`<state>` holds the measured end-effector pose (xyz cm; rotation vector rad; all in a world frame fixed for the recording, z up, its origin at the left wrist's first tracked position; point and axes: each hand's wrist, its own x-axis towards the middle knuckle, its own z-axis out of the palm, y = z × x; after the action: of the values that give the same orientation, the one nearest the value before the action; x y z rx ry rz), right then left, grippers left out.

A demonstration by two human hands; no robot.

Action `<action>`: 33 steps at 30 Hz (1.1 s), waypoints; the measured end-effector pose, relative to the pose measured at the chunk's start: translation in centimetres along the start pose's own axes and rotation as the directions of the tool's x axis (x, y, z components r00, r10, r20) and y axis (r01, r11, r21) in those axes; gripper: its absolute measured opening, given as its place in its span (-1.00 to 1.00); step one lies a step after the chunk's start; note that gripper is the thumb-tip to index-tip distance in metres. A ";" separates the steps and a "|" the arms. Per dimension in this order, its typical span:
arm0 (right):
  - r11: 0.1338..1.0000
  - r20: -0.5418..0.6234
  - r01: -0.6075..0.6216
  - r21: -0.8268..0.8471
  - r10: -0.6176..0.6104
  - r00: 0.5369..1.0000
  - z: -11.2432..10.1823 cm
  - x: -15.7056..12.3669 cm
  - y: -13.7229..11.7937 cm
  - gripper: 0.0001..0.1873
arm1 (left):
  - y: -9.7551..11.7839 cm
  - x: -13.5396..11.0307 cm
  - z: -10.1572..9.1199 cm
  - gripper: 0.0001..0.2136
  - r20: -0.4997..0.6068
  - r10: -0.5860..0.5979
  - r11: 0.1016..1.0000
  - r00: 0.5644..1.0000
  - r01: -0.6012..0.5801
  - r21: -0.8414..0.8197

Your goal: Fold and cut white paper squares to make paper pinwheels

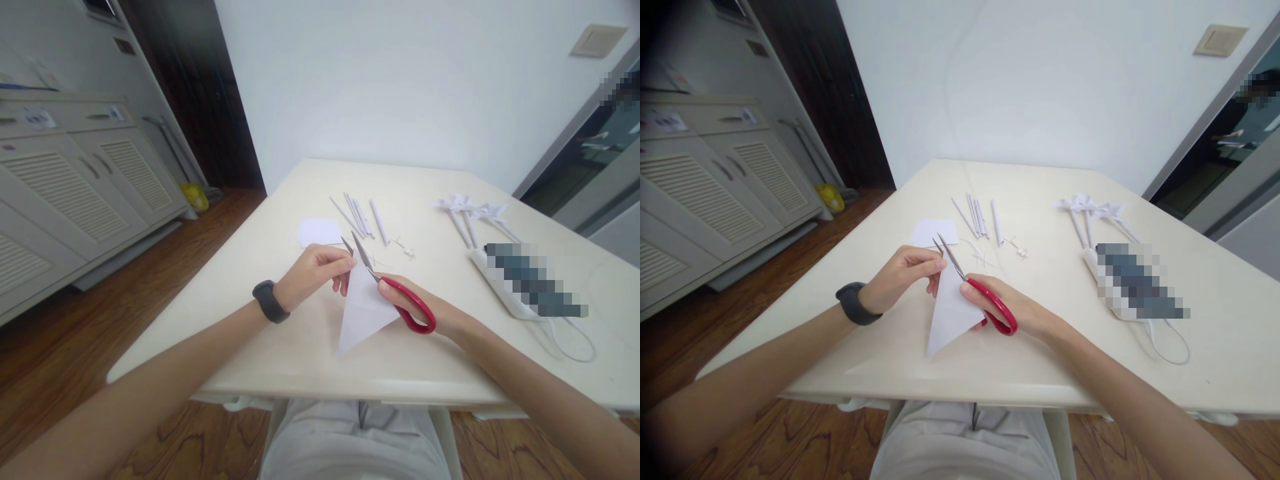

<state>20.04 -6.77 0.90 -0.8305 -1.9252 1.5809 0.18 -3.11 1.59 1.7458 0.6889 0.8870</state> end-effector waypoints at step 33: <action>0.999 -0.047 -0.008 -0.039 0.006 0.999 0.0 -0.2 0.0 -0.71 | -0.4 0.1 -0.1 -0.66 -0.013 -0.089 0.991 0.996 0.088 -0.104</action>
<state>20.22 -6.90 0.94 -0.8838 -1.9279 1.5182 0.16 -2.89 1.27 1.6051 0.7138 0.8628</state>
